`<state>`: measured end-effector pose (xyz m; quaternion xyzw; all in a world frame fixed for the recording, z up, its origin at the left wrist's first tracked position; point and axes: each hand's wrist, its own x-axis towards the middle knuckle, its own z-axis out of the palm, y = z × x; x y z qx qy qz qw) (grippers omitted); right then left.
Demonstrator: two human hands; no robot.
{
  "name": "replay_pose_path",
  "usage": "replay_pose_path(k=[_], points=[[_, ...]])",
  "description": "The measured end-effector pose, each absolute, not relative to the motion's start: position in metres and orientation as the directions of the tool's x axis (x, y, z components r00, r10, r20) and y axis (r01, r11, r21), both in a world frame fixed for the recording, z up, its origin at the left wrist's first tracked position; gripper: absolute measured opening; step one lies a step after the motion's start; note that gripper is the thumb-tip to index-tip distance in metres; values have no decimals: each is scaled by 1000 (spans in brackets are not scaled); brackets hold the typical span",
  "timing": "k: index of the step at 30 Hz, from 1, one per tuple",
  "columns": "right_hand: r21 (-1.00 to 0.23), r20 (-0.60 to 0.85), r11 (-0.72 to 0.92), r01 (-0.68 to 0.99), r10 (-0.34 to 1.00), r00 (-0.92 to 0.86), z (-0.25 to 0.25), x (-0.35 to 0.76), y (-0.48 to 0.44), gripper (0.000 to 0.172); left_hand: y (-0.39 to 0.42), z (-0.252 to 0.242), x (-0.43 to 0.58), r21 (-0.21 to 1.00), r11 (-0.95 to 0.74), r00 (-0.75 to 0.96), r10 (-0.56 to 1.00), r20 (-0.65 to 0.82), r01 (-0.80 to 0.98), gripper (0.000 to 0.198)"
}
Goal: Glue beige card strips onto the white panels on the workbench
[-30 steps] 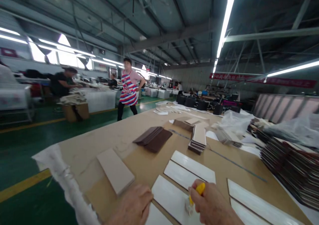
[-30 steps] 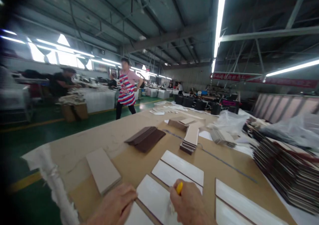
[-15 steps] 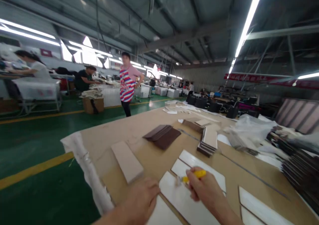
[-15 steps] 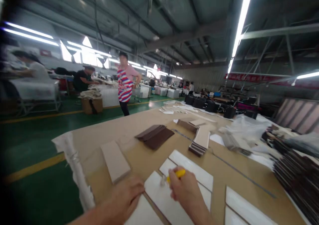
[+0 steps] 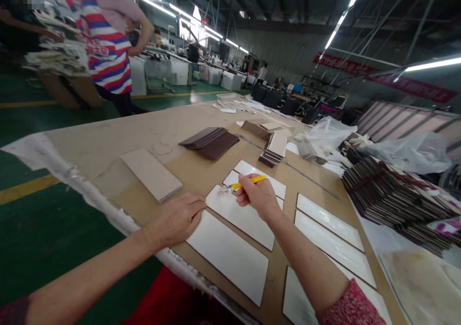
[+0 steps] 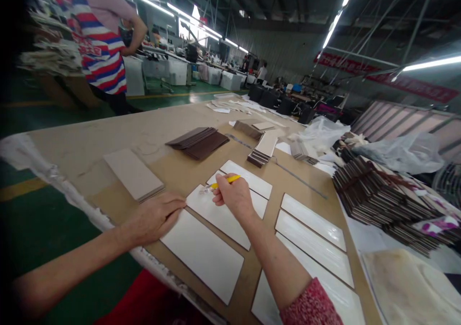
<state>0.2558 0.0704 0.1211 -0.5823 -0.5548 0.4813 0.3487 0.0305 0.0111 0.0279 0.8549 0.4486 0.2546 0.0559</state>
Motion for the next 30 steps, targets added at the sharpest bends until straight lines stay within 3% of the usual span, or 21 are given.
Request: replay_pose_path(k=[12,30], points=[[-860,-272,-164,483,949,-163,117,256,60,19,13,25,29,290,-610,480,775,411,737,30],[-678,-300,-215,702,954,2,150,371,4,17,14,25,27,249,-611,484,767,422,751,32]])
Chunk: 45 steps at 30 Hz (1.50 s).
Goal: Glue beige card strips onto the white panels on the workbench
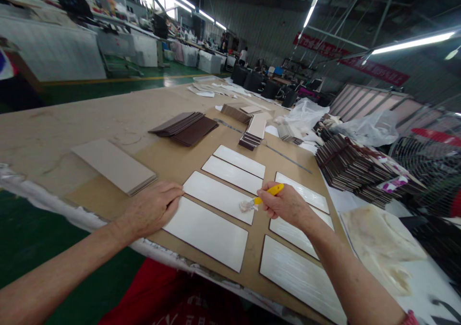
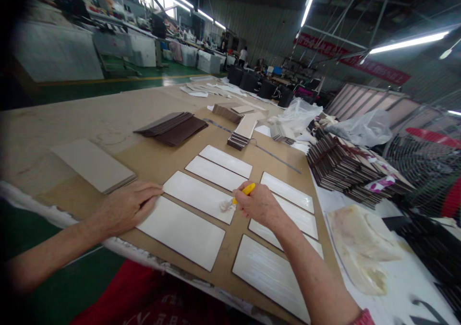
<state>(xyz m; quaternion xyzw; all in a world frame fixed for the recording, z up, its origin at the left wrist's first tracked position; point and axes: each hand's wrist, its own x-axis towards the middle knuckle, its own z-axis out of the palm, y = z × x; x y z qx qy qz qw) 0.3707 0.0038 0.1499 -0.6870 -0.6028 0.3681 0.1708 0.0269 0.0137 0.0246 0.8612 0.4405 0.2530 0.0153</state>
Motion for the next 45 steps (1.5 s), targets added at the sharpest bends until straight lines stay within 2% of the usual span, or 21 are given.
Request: replay_pose_path(k=[5,11,20,31,39,45], points=[[-599,-205,-132,790,979,7,166,375,-5,17,15,21,25,232,-622,496,756,426,748,31],[-541,-214,-59,839,974,-70,160,347,-10,16,15,21,25,229,-626,505,755,417,745,31],[-678,-189,18,735,962,-198,136,284,24,20,13,27,27,228,-620,511,764,394,750,30],[-846,-136,-9,533,970,-201,115,232,57,18,14,25,28,273,-624,503,765,401,732,28],[-818,-142,-59,573,985,-102,129,280,43,13,13,27,29,286,-634,492,754,434,719,26],[-893,-117,-81,443,992,-55,144,321,13,19,7,36,23,320,-644,432,730,530,695,24]])
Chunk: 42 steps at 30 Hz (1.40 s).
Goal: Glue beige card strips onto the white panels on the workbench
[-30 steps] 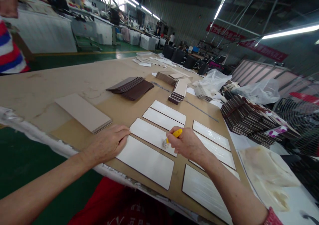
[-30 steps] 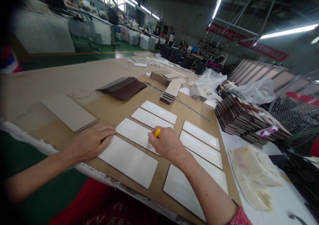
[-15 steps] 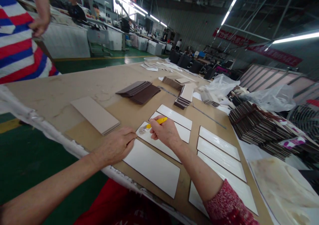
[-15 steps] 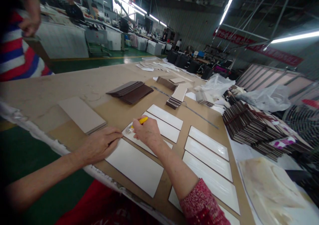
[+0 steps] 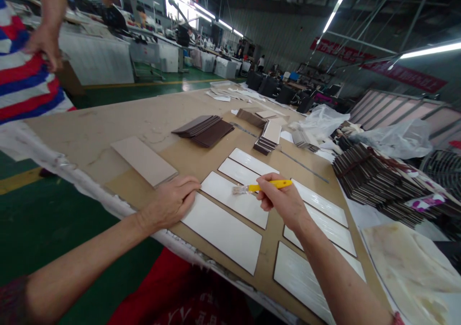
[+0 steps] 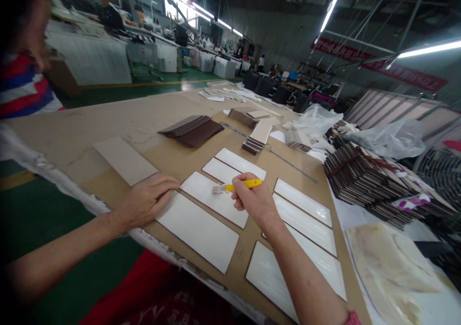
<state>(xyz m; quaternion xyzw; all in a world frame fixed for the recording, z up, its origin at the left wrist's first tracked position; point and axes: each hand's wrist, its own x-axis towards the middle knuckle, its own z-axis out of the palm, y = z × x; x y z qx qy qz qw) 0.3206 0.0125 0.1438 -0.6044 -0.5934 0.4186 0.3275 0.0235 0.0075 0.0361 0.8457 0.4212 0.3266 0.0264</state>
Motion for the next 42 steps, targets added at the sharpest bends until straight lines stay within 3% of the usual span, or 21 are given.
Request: replay_pose_path(k=[3,6,9,12,17,28,34,42], points=[[-959,-150,-126,254,986,-77,145,324,-2,29,-7,41,16,356,-674,402,699,592,647,23],[-978,-198,-193,75,977,-78,146,323,-9,41,-27,38,7,369,-682,436,705,559,631,23],[-973,-224,-228,-29,970,-92,147,319,-9,51,-41,30,2,369,-657,468,740,484,657,25],[-970,-221,-235,-67,961,-166,146,309,-6,47,-46,26,0,396,-638,466,762,450,661,27],[-972,-228,-235,5,938,-259,135,285,-6,48,-47,29,1,441,-640,467,765,444,629,25],[-985,-158,-120,127,922,-353,108,256,-14,30,-47,26,-1,490,-657,442,751,490,574,14],[-940,-241,-137,313,914,-325,106,249,-13,23,-47,26,-1,481,-663,440,745,502,574,13],[-893,-317,-173,416,897,-308,111,280,-13,23,-48,28,1,474,-658,435,748,501,585,13]])
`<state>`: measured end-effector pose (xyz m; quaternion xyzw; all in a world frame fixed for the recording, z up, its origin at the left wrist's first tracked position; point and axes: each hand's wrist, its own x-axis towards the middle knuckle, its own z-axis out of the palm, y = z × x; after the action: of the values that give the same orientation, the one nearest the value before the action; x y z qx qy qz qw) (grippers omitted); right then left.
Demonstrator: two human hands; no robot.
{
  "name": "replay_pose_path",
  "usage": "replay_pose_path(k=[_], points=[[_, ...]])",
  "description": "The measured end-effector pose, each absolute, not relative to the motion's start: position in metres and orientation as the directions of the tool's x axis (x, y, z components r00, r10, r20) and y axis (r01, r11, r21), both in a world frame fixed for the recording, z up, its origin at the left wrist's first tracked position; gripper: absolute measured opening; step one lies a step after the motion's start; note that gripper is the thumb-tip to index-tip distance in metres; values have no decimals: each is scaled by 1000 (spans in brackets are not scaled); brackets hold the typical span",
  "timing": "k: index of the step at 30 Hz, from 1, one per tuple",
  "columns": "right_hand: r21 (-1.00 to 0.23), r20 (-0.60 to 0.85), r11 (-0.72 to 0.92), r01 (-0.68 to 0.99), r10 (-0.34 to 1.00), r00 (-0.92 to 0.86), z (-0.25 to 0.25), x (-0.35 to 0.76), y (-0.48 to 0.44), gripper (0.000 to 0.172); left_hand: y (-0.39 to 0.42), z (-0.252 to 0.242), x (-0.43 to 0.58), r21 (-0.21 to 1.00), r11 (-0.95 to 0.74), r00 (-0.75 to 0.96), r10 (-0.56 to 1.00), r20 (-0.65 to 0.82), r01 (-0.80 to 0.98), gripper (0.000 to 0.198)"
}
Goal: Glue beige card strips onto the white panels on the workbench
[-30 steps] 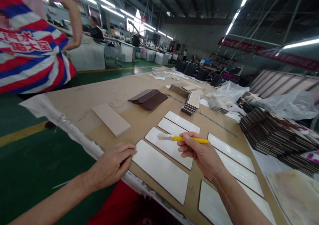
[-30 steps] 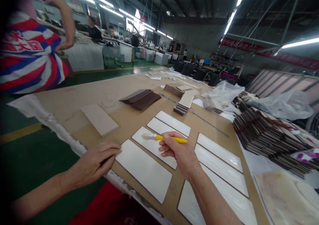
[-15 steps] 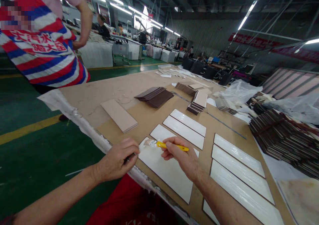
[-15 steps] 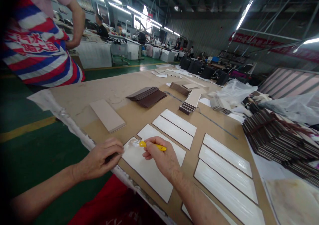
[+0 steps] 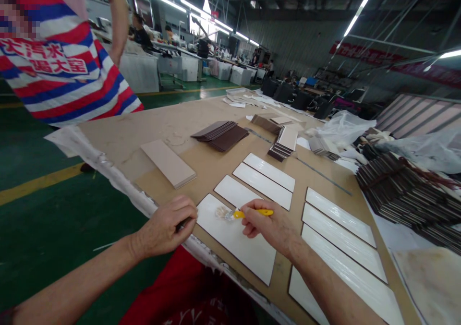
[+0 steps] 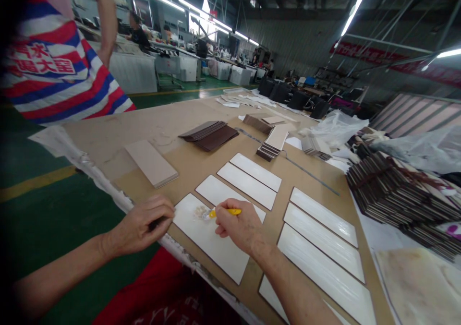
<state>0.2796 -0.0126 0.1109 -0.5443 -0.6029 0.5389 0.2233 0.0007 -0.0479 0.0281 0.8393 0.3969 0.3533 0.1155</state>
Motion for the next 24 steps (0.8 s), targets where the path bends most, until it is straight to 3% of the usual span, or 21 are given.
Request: replay_pose_path(k=[24], points=[[-775,-414,-307,552,907,-77,158,388,-80,29,-42,15,-8,410,-714,465,688,557,567,14]])
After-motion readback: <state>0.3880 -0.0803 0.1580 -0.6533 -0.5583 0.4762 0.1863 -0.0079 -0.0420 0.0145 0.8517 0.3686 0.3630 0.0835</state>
